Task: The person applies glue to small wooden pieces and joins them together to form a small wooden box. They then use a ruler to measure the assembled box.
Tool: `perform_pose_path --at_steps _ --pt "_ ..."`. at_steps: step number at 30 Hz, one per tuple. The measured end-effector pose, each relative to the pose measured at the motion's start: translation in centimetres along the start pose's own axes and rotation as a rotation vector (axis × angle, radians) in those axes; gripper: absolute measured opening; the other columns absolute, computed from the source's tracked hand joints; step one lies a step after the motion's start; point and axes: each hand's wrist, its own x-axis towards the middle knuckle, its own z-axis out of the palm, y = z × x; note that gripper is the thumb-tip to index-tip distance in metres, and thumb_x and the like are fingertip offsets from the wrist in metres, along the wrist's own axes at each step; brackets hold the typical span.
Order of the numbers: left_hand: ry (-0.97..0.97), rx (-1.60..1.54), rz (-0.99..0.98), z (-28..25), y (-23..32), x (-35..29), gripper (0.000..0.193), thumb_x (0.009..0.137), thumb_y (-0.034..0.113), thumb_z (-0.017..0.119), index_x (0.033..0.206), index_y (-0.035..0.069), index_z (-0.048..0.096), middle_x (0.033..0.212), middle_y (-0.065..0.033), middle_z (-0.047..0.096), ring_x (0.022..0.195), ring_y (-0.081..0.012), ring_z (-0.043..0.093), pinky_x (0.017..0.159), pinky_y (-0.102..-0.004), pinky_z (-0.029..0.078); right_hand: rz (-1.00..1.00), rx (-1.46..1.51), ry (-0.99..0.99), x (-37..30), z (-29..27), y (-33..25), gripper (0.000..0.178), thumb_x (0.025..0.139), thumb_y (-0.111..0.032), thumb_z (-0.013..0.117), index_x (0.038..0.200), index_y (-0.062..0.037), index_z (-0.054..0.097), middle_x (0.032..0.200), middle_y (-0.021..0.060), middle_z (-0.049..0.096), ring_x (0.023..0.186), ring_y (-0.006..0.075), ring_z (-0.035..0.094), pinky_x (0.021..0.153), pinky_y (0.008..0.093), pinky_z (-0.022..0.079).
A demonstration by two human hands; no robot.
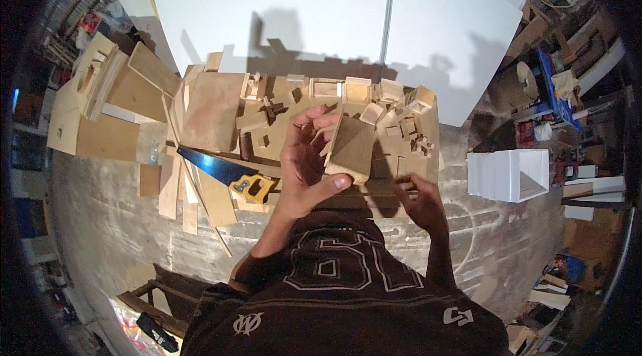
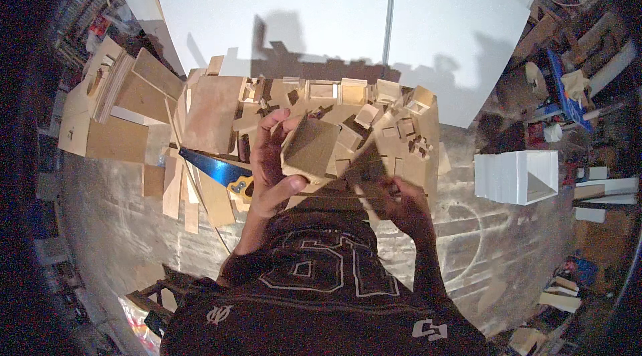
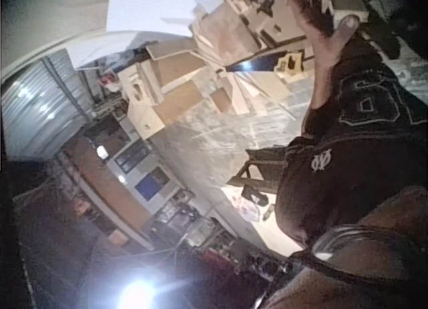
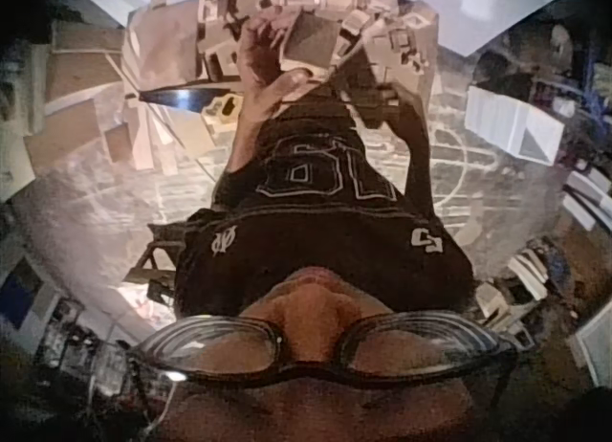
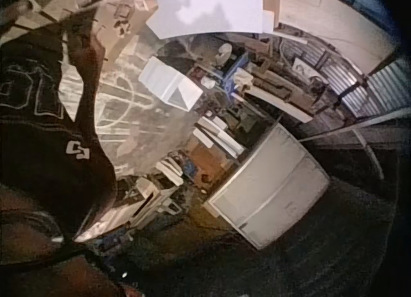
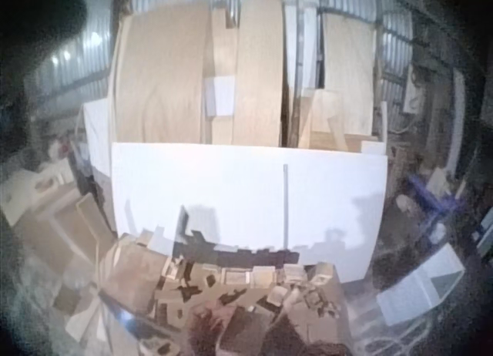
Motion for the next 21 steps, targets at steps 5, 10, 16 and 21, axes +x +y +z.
perform_pose_path --at_steps 5,10,16,21 --pt "0.156 0.134 -0.105 3.0 1.9 -0.4 0.085 0.073 0.003 0.085 0.141 0.008 0.034 0.132 -0.0123 0.050 0.121 -0.0276 0.055 0.101 -0.0407 0.050 -0.322 0.844 -0.082 1.8 -0.4 -8.6 0.062 0.089 -0.021 0.075 0.139 -0.0007 0.046 0.141 0.0119 0.051 0.113 0.0237 0.061 0.082 0.0379 0.058" --pt "0.185 0.146 -0.110 3.9 2.0 -1.0 0.084 0.074 0.006 0.086 0.140 0.007 0.034 0.131 -0.0140 0.050 0.121 -0.0277 0.056 0.101 -0.0415 0.049 -0.392 0.921 -0.133 2.8 0.0 -10.9 0.084 0.081 -0.028 0.084 0.146 0.0003 0.040 0.143 0.0131 0.048 0.116 0.0257 0.057 0.086 0.0380 0.058" --pt "0.185 0.140 -0.070 3.9 2.4 -1.7 0.086 0.073 0.006 0.087 0.141 0.006 0.033 0.132 -0.0142 0.049 0.120 -0.0269 0.056 0.102 -0.0403 0.048 -0.394 0.824 -0.082 2.8 0.2 -12.0 0.083 0.078 -0.027 0.087 0.142 0.0033 0.044 0.137 0.0124 0.053 0.114 0.0239 0.058 0.086 0.0354 0.057" --pt "0.200 -0.006 -0.069 3.8 2.6 -2.2 0.083 0.076 0.010 0.085 0.141 0.006 0.034 0.132 -0.0147 0.051 0.121 -0.0259 0.055 0.103 -0.0396 0.047 -0.399 0.821 -0.035 2.1 0.3 -13.1 0.080 0.078 -0.026 0.086 0.140 0.0023 0.046 0.136 0.0127 0.054 0.113 0.0219 0.059 0.085 0.0335 0.058"
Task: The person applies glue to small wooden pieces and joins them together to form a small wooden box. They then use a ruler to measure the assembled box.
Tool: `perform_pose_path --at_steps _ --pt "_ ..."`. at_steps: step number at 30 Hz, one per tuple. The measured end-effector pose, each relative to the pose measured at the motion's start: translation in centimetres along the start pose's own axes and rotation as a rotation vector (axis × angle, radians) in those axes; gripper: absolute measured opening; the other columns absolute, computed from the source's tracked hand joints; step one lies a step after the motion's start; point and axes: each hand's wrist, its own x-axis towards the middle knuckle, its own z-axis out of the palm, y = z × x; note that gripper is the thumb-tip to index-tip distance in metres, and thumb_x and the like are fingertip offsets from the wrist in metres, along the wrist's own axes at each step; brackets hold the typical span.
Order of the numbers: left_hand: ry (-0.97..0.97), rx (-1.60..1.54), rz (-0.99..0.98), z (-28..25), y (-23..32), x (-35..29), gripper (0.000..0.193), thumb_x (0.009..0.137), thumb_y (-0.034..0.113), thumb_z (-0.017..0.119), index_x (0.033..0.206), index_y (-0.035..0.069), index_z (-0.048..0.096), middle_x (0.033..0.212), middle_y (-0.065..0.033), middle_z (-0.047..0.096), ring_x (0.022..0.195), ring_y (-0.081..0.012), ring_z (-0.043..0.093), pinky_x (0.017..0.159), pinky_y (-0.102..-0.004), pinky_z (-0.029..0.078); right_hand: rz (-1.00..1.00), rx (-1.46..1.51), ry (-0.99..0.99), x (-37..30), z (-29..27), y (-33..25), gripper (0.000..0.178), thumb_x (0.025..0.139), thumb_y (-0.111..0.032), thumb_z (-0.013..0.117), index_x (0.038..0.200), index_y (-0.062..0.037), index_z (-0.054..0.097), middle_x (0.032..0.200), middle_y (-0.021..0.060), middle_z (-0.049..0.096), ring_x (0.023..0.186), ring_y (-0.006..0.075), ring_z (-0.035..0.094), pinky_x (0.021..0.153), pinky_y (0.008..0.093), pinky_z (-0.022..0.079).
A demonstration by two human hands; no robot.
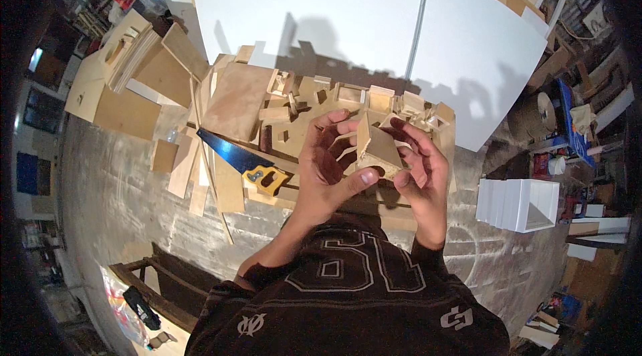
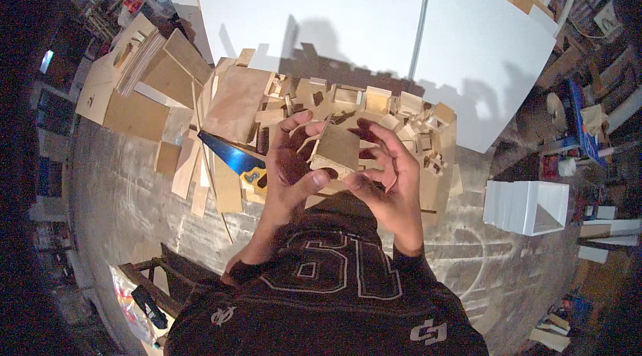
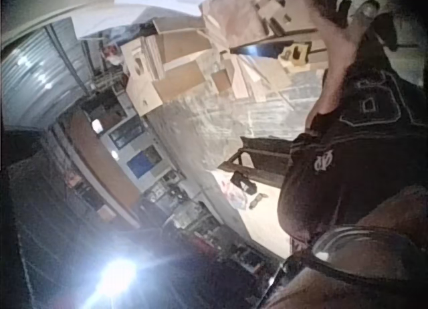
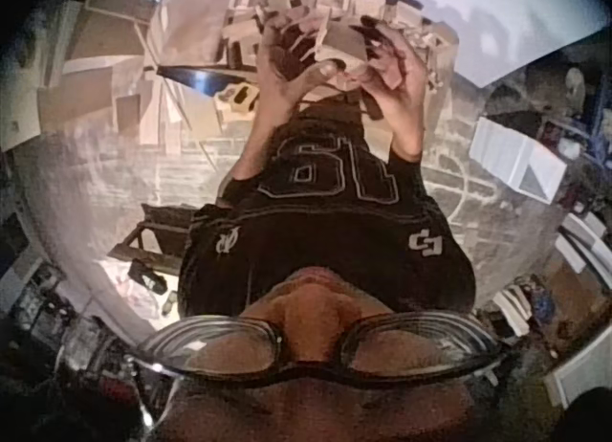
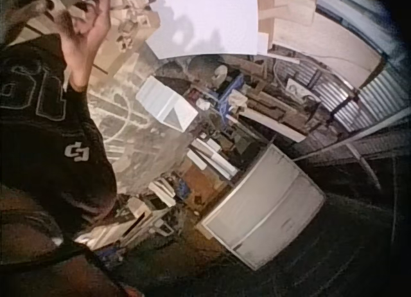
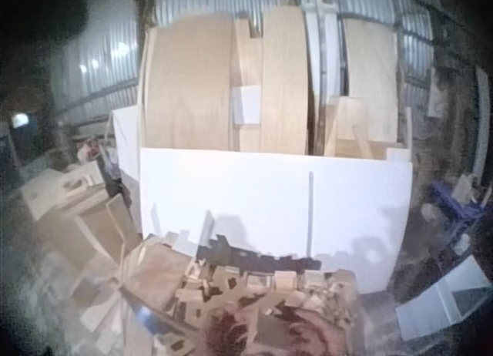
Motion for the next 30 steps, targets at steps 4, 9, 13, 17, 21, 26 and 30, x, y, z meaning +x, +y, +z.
perform_pose_path --at_steps 4,9,13,17,21,26,30 --pt "0.023 -0.305 -0.092 -0.3 0.4 -0.3 0.075 0.083 0.025 0.077 0.143 0.004 0.036 0.136 -0.0170 0.051 0.125 -0.0274 0.054 0.107 -0.0402 0.044 -0.005 -0.019 -0.015 -0.1 0.6 -0.9 0.075 0.080 -0.025 0.085 0.138 0.0026 0.047 0.133 0.0123 0.055 0.106 0.0195 0.062 0.082 0.0308 0.058" --pt "0.006 -0.547 -0.209 -1.3 1.4 -0.9 0.081 0.090 0.042 0.062 0.151 0.001 0.029 0.143 -0.0211 0.046 0.131 -0.0325 0.050 0.110 -0.0426 0.042 -0.011 -0.049 0.037 -0.3 1.3 -1.0 0.062 0.083 -0.016 0.081 0.134 0.0018 0.052 0.125 0.0109 0.059 0.099 0.0158 0.063 0.076 0.0261 0.057" --pt "-0.066 -0.685 -0.136 -1.6 1.1 -1.0 0.086 0.090 0.051 0.057 0.152 0.000 0.027 0.146 -0.0221 0.043 0.134 -0.0348 0.047 0.111 -0.0471 0.041 -0.029 -0.061 0.019 -0.5 1.8 -1.2 0.055 0.081 -0.007 0.080 0.130 0.0005 0.055 0.123 0.0096 0.061 0.099 0.0149 0.063 0.075 0.0260 0.057" --pt "-0.098 -0.750 -0.148 -2.0 0.8 -1.1 0.091 0.088 0.058 0.057 0.152 0.001 0.027 0.149 -0.0213 0.041 0.134 -0.0366 0.047 0.110 -0.0500 0.043 -0.095 -0.125 0.020 -0.7 2.6 -1.7 0.053 0.080 -0.004 0.079 0.127 0.0009 0.056 0.124 0.0097 0.062 0.100 0.0142 0.063 0.076 0.0254 0.056" --pt "-0.132 -0.728 -0.163 -2.3 1.0 -1.4 0.095 0.087 0.059 0.057 0.152 -0.001 0.024 0.147 -0.0229 0.042 0.132 -0.0364 0.049 0.109 -0.0490 0.044 -0.201 -0.195 -0.006 -0.5 3.0 -2.2 0.053 0.080 -0.008 0.081 0.126 0.0012 0.057 0.123 0.0106 0.062 0.101 0.0149 0.063 0.079 0.0263 0.054" --pt "-0.139 -0.756 -0.185 -2.7 1.5 -1.9 0.096 0.088 0.055 0.059 0.153 -0.003 0.021 0.140 -0.0250 0.048 0.129 -0.0336 0.053 0.108 -0.0448 0.045 -0.250 -0.189 -0.095 0.2 3.5 -2.4 0.062 0.077 -0.021 0.085 0.129 -0.0009 0.059 0.122 0.0105 0.063 0.101 0.0174 0.064 0.081 0.0315 0.054" --pt "-0.170 -0.707 -0.201 -3.4 1.6 -1.8 0.095 0.086 0.051 0.063 0.153 -0.002 0.022 0.138 -0.0247 0.050 0.126 -0.0328 0.055 0.107 -0.0437 0.046 -0.311 -0.309 -0.146 0.7 3.2 -2.5 0.066 0.075 -0.027 0.087 0.131 -0.0047 0.061 0.119 0.0088 0.066 0.099 0.0173 0.065 0.082 0.0323 0.054"
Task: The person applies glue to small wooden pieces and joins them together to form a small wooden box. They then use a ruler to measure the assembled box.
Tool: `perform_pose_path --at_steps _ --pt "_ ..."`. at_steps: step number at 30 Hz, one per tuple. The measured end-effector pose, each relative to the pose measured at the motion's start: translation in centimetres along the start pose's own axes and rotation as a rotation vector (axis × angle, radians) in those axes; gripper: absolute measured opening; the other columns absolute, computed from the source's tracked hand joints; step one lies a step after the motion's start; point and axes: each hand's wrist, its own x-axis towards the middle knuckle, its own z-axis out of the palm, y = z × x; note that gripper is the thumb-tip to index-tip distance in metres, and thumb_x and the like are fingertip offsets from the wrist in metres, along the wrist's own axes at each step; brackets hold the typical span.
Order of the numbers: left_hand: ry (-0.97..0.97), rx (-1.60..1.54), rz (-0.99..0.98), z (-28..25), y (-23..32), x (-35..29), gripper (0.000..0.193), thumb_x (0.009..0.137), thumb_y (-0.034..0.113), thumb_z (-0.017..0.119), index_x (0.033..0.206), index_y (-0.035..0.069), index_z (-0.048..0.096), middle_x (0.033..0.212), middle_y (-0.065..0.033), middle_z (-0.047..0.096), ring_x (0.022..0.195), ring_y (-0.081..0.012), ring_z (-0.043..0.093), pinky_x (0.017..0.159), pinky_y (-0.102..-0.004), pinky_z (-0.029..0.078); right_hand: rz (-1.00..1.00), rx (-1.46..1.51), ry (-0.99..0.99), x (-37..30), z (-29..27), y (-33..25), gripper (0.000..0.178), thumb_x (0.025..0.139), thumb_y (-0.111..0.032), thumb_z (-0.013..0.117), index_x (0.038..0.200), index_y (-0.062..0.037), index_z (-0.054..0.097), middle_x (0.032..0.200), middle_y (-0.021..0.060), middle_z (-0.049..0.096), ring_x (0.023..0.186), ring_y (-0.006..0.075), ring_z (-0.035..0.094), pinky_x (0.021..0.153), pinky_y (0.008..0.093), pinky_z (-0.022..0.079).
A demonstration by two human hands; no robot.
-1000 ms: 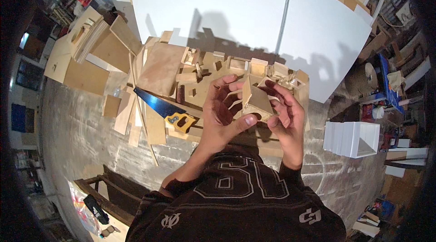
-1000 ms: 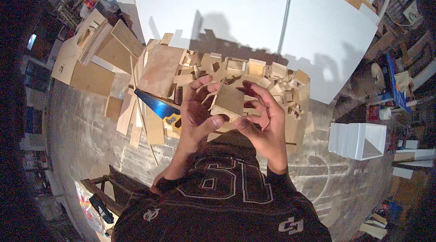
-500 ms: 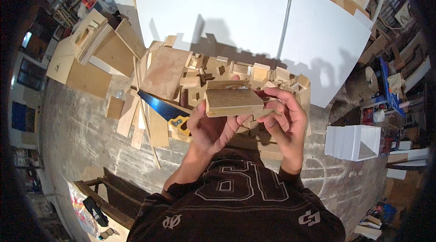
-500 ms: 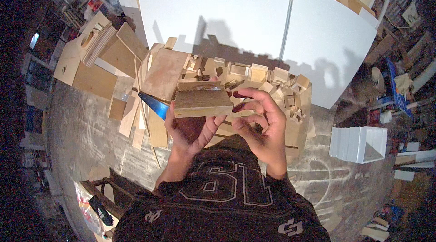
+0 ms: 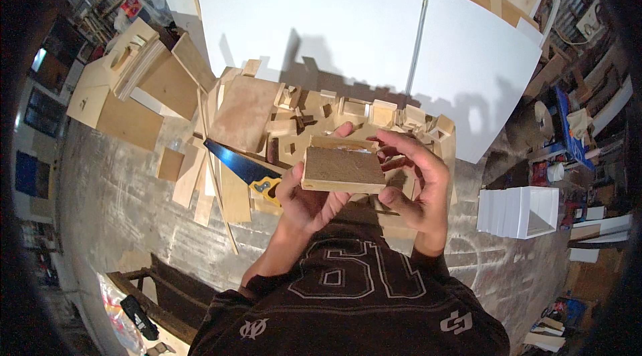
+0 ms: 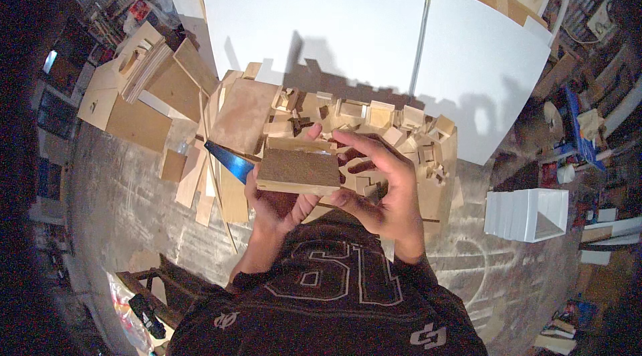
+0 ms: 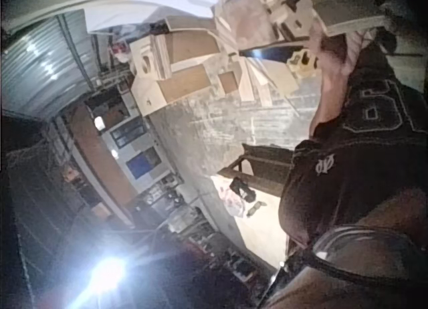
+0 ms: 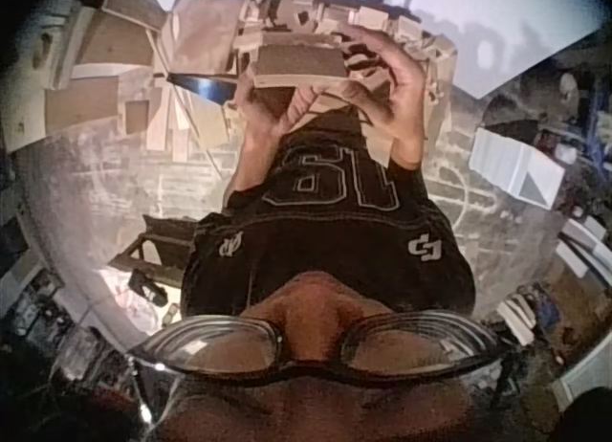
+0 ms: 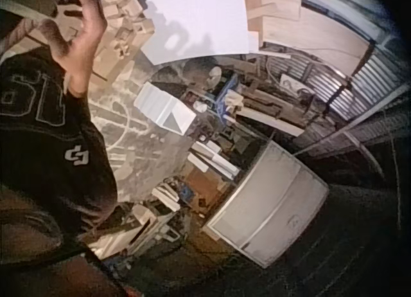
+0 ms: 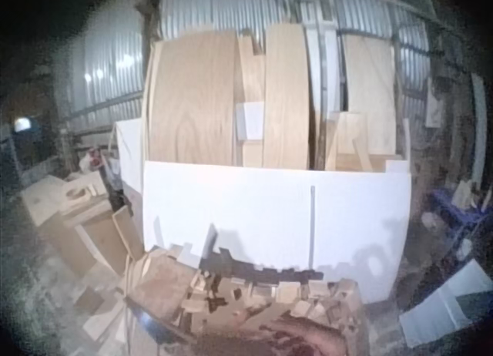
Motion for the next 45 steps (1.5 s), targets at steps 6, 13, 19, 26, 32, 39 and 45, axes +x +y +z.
perform_pose_path --at_steps 6,13,19,26,32,39,45 --pt "-0.003 0.040 0.016 -0.1 0.3 -0.3 0.093 0.085 0.047 0.066 0.152 -0.002 0.025 0.139 -0.0236 0.050 0.125 -0.0318 0.055 0.106 -0.0408 0.047 0.022 -0.026 0.000 -0.2 0.4 0.4 0.064 0.074 -0.028 0.087 0.129 -0.0053 0.063 0.116 0.0080 0.068 0.100 0.0171 0.065 0.082 0.0328 0.055" --pt "-0.007 0.126 -0.001 -0.2 0.9 -0.7 0.094 0.083 0.046 0.069 0.153 0.002 0.024 0.138 -0.0208 0.050 0.124 -0.0299 0.056 0.103 -0.0367 0.050 0.007 -0.005 -0.034 -0.3 0.1 1.0 0.058 0.079 -0.029 0.083 0.128 -0.0048 0.063 0.119 0.0089 0.068 0.104 0.0177 0.065 0.082 0.0323 0.055" --pt "0.114 0.332 -0.036 1.3 1.5 -1.1 0.091 0.083 0.040 0.068 0.153 0.003 0.024 0.139 -0.0176 0.049 0.123 -0.0266 0.057 0.099 -0.0354 0.052 0.033 0.105 -0.101 2.1 -0.7 1.2 0.034 0.091 -0.019 0.071 0.120 -0.0023 0.068 0.112 0.0085 0.072 0.101 0.0178 0.068 0.080 0.0287 0.053" --pt "0.424 0.299 -0.070 2.4 0.5 -1.6 0.056 0.082 0.045 0.065 0.115 0.000 0.061 0.098 -0.0155 0.069 0.082 -0.0260 0.072 0.067 -0.0354 0.065 0.106 0.073 -0.384 5.0 0.1 1.8 0.014 0.091 -0.008 0.069 0.102 -0.0018 0.075 0.094 0.0074 0.075 0.085 0.0133 0.068 0.076 0.0281 0.054" --pt "0.408 0.308 -0.049 1.8 0.6 -1.8 0.053 0.083 0.044 0.066 0.114 0.001 0.061 0.098 -0.0146 0.069 0.081 -0.0263 0.072 0.070 -0.0350 0.065 0.079 0.054 -0.354 5.2 0.8 1.8 0.013 0.087 -0.005 0.073 0.099 -0.0015 0.076 0.090 0.0077 0.075 0.081 0.0118 0.068 0.072 0.0262 0.054" --pt "0.323 0.290 -0.045 0.4 0.4 -1.5 0.051 0.083 0.043 0.066 0.113 0.002 0.061 0.098 -0.0146 0.069 0.082 -0.0264 0.072 0.071 -0.0361 0.065 0.040 0.076 -0.275 4.9 1.2 2.7 0.012 0.087 -0.007 0.074 0.098 -0.0029 0.077 0.089 0.0069 0.075 0.078 0.0114 0.068 0.066 0.0253 0.054" --pt "0.378 0.257 -0.043 -0.1 -0.1 -1.3 0.051 0.083 0.041 0.065 0.114 0.001 0.060 0.099 -0.0155 0.068 0.083 -0.0274 0.072 0.073 -0.0368 0.065 0.059 0.063 -0.248 4.7 1.0 3.0 0.011 0.087 -0.009 0.075 0.097 -0.0039 0.077 0.089 0.0057 0.075 0.079 0.0112 0.069 0.064 0.0253 0.054"
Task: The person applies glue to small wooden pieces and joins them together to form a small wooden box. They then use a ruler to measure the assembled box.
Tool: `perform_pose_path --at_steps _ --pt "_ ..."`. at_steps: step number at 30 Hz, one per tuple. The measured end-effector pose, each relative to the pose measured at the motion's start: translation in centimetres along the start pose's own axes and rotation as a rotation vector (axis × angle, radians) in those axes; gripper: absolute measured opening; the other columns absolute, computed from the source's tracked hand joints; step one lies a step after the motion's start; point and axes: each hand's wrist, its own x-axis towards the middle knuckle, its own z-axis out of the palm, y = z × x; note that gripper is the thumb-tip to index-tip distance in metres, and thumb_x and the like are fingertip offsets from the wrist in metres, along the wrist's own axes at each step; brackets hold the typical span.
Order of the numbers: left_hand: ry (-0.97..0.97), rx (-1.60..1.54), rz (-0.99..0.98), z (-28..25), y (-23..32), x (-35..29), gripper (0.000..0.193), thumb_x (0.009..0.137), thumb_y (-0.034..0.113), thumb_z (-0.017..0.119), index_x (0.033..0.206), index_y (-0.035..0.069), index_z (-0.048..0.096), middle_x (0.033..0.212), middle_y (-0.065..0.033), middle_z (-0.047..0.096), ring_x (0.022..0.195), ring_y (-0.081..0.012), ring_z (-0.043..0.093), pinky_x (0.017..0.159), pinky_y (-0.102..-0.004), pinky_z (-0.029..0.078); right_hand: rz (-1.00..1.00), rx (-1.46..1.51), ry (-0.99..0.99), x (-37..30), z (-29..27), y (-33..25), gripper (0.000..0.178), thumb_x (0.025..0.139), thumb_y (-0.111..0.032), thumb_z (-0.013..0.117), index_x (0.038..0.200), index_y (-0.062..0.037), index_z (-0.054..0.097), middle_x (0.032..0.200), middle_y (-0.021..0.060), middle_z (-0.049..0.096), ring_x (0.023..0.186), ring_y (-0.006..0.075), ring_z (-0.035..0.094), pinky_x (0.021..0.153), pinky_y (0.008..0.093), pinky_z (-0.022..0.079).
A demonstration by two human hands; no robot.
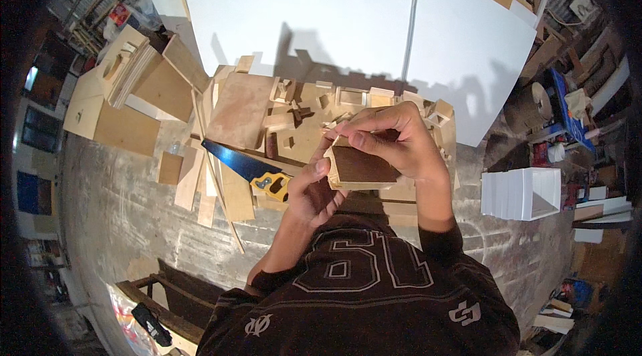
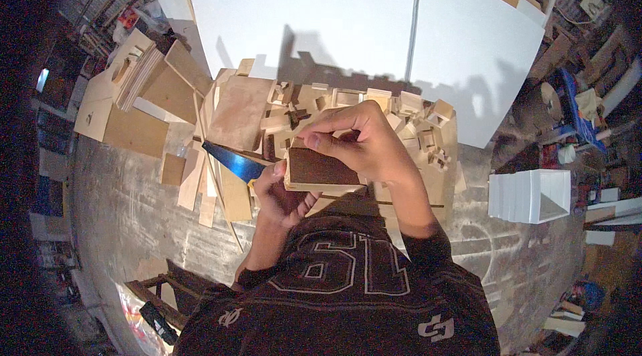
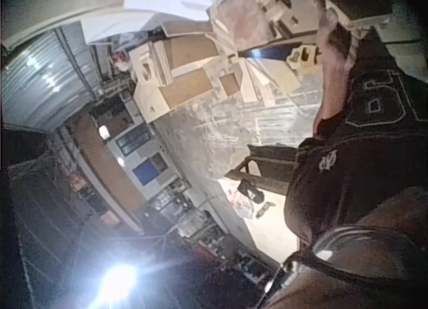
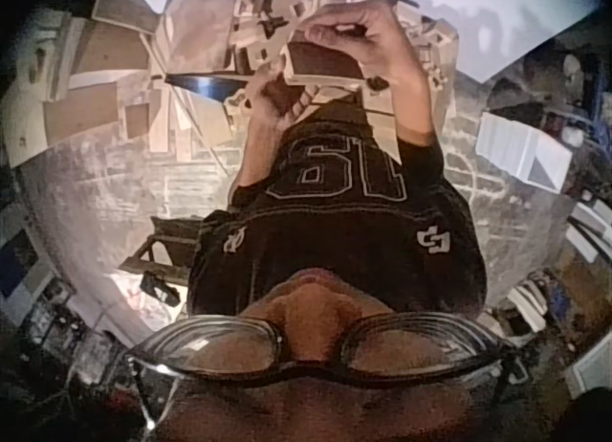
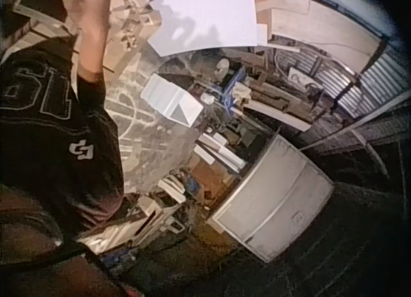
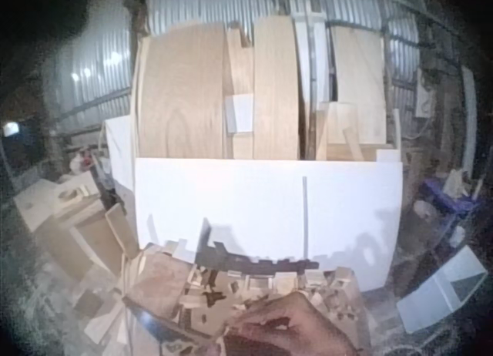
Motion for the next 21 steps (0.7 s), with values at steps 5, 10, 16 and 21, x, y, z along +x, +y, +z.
perform_pose_path --at_steps 5,10,16,21 --pt "-0.012 -0.006 -0.007 -0.4 -0.1 0.3 0.053 0.082 0.040 0.066 0.114 -0.001 0.060 0.098 -0.0159 0.068 0.082 -0.0272 0.072 0.072 -0.0364 0.065 0.016 0.013 0.023 0.0 0.0 0.0 0.011 0.087 -0.010 0.075 0.096 -0.0041 0.077 0.091 0.0060 0.076 0.081 0.0121 0.070 0.065 0.0270 0.055" --pt "-0.010 0.044 0.009 -0.4 0.0 0.5 0.057 0.080 0.042 0.068 0.115 -0.002 0.059 0.097 -0.0152 0.068 0.081 -0.0259 0.072 0.070 -0.0344 0.064 0.050 0.014 0.026 0.0 0.0 0.1 0.012 0.088 -0.012 0.075 0.097 -0.0044 0.077 0.093 0.0076 0.076 0.082 0.0131 0.070 0.069 0.0288 0.055" --pt "-0.001 0.103 0.051 1.4 0.7 0.6 0.062 0.079 0.042 0.069 0.122 0.001 0.054 0.104 -0.0133 0.065 0.087 -0.0243 0.069 0.073 -0.0330 0.062 0.040 0.002 0.009 0.3 -0.2 0.3 0.014 0.087 -0.013 0.076 0.097 -0.0033 0.077 0.093 0.0092 0.076 0.081 0.0134 0.070 0.071 0.0274 0.054" --pt "-0.064 0.041 -0.039 1.2 1.1 0.6 0.082 0.078 0.032 0.071 0.147 0.009 0.033 0.138 -0.0147 0.046 0.123 -0.0280 0.055 0.100 -0.0394 0.050 0.067 -0.055 0.001 0.4 -0.3 -0.4 0.013 0.087 -0.011 0.075 0.098 -0.0036 0.077 0.093 0.0103 0.076 0.082 0.0130 0.070 0.071 0.0271 0.054"
